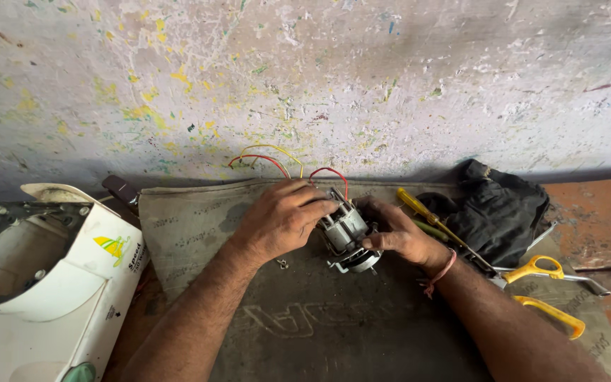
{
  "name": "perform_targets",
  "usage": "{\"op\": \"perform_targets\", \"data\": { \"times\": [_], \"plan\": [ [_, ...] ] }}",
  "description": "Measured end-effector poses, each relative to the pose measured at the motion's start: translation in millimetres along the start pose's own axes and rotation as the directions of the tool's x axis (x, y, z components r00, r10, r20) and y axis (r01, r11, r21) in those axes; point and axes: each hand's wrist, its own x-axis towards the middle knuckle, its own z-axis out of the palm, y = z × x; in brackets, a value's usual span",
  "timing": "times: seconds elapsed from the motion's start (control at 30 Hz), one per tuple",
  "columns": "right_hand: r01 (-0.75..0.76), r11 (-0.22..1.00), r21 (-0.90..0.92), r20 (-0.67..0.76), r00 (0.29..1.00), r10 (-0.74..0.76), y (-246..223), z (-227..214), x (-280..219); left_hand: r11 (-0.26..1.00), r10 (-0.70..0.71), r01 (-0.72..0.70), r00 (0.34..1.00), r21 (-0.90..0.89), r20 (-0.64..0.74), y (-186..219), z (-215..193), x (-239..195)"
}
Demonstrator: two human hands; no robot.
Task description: The person repairs an electric motor by stripping wires with pliers and connecting them to the motor terminals using a screwdriver.
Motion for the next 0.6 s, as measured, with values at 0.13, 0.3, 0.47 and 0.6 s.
{"op": "perform_targets", "data": {
  "times": [0.13, 0.3, 0.47, 0.6],
  "plan": [
    [0.027, 0.999, 0.035, 0.005, 1.000, -0.027, 2, 0, -1, 0.999, 0.027, -0.026, 1.000, 0.038, -0.016, 0, 3, 1],
    [0.019, 0.999, 0.038, -0.008, 1.000, -0.019, 4, 1, 0, 0.995, 0.038, -0.040, 0.999, 0.089, 0.015, 3, 6, 4],
    [0.043, 0.999, 0.026, 0.016, 0.999, -0.043, 7, -2, 0, 0.993, 0.057, -0.058, 0.998, 0.098, 0.018, 3, 8, 5],
    [0.003, 0.998, 0.063, 0.017, 1.000, -0.004, 7, 0, 3, 0.997, 0.042, -0.043, 0.999, 0.059, 0.004, 0, 13, 4]
  ]
}}
